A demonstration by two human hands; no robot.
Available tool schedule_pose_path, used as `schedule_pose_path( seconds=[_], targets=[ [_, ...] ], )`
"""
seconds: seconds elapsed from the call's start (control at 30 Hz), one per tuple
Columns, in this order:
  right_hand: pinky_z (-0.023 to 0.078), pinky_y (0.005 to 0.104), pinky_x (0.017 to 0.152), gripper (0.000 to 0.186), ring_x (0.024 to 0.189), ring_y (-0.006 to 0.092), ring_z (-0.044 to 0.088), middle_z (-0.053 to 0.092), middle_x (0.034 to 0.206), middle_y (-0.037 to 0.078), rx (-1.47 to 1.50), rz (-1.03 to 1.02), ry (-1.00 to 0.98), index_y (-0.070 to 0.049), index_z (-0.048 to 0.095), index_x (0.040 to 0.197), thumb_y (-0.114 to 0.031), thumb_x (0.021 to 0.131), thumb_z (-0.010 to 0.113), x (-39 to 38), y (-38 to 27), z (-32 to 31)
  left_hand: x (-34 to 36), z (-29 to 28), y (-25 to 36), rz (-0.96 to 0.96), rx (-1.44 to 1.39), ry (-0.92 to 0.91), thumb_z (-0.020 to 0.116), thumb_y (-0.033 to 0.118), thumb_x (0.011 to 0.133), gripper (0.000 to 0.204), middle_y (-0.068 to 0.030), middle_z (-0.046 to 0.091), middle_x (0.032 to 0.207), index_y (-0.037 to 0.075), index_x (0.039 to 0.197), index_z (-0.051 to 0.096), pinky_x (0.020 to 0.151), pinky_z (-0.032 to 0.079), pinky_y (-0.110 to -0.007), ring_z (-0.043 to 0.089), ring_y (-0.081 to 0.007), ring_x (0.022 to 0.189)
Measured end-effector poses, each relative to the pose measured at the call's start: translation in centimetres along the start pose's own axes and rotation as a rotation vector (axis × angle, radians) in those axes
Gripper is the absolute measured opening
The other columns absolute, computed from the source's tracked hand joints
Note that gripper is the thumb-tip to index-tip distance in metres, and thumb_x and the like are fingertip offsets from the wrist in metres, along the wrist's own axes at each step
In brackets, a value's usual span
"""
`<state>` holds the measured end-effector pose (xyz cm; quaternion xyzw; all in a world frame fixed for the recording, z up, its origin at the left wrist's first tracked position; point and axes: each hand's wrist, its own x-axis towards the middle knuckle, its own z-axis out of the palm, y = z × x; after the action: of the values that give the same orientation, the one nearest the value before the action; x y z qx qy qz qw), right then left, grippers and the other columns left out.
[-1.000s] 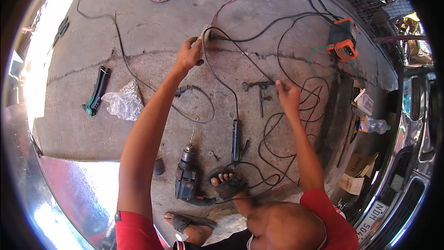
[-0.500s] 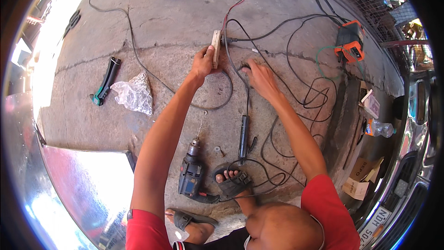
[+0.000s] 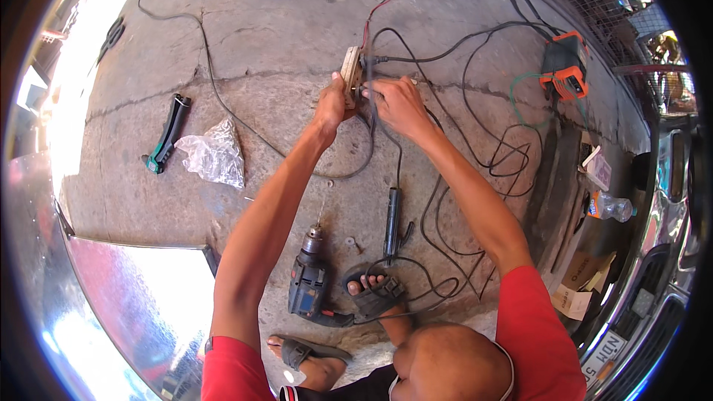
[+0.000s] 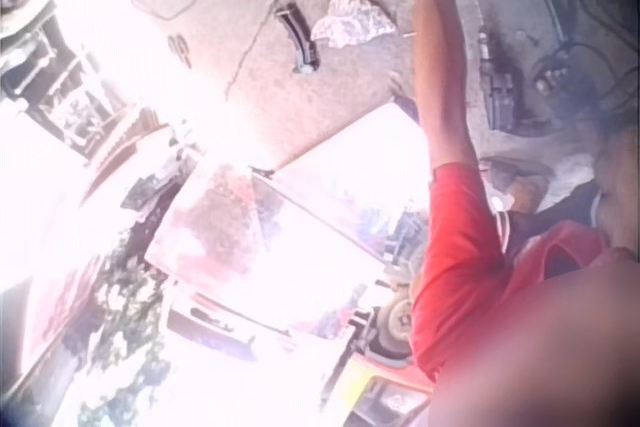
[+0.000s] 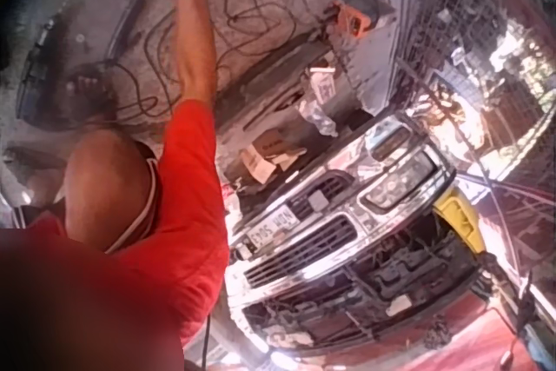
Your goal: The person cuts a large metal sheet on the floor using shears, then lifts and moves the cut piece. They later use a power drill to make holes in the sheet.
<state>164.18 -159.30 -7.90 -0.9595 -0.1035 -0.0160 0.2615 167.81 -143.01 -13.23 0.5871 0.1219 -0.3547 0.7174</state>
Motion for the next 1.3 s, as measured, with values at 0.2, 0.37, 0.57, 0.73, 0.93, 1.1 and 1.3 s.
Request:
schedule_pose_path(
  seconds=[0.2,0.37,0.57,0.73,0.93,1.1,1.3],
  targets=[
    [0.041,0.0434,0.067,0.015,0.07,0.0316,0.066,0.068,0.077,0.017,-0.118,-0.154,-0.098,-0.006,0.071,0.093,-0.019,0.087,0.065,0.2,1.0,0.8,-1.4,0.7,1.6,0.083,0.212,-0.03,0.015,0.064,0.099,0.077,-0.0102,0.058,0.119,0.005,0.132,0.052,0.099,0.041,-0.034,0.054,-0.0202,0.108],
    [0.049,0.0389,0.075,0.03,0.072,0.0281,0.067,0.068,0.079,0.017,0.14,-0.074,-0.055,-0.004,0.069,0.109,-0.028,0.092,0.064,0.0,2.5,0.9,-4.9,-2.3,2.2,0.126,0.233,0.015,0.027,0.069,0.095,0.085,-0.0169,0.047,0.141,0.001,0.143,0.04,0.107,0.035,-0.039,0.047,-0.0304,0.126],
    [0.051,0.0355,0.078,0.038,0.083,0.0279,0.065,0.067,0.105,0.018,0.178,0.347,0.128,-0.001,0.065,0.118,-0.028,0.09,0.067,-9.0,3.7,-3.1,-20.7,-4.6,-6.8,0.261,0.498,0.334,0.058,0.054,0.091,0.072,-0.0229,0.055,0.131,-0.002,0.135,0.048,0.1,0.043,-0.043,0.054,-0.0369,0.12],
    [0.044,0.0458,0.095,0.062,0.115,0.0356,0.053,0.049,0.134,0.022,-0.2,0.248,-0.185,0.0,0.043,0.139,-0.026,0.089,0.068,-22.2,2.6,-3.5,-32.4,-3.0,-14.4,0.152,1.036,0.39,0.082,0.047,0.064,0.1,-0.023,0.048,0.133,0.012,0.145,0.036,0.098,0.045,-0.048,0.051,-0.0421,0.119],
    [0.038,0.0502,0.1,0.064,0.125,0.0388,0.041,0.039,0.138,0.02,-0.275,0.327,-0.385,0.0,0.041,0.138,-0.021,0.085,0.071,-30.3,-2.3,-1.0,-31.6,-4.5,-15.7,0.044,1.08,0.341,0.085,0.029,0.047,0.106,-0.0211,0.05,0.127,0.011,0.14,0.039,0.095,0.047,-0.048,0.053,-0.0405,0.114],
    [0.041,0.0492,0.09,0.064,0.114,0.0356,0.049,0.047,0.13,0.019,-0.382,0.323,-0.529,-0.002,0.044,0.135,-0.007,0.077,0.071,-33.3,-2.6,-2.3,-34.9,-7.1,-12.2,0.169,0.98,0.16,0.085,0.03,0.046,0.105,-0.0227,0.058,0.115,0.004,0.137,0.04,0.091,0.049,-0.044,0.061,-0.0382,0.103],
    [0.04,0.0499,0.094,0.063,0.112,0.0319,0.052,0.051,0.129,0.014,-0.522,0.052,-0.487,-0.013,0.049,0.135,-0.001,0.076,0.067,-32.0,-3.4,-5.4,-45.9,-11.9,-3.6,-0.114,0.712,0.07,0.087,0.026,0.046,0.104,-0.0137,0.064,0.098,-0.002,0.134,0.038,0.087,0.051,-0.037,0.064,-0.0244,0.091]
  ],
)
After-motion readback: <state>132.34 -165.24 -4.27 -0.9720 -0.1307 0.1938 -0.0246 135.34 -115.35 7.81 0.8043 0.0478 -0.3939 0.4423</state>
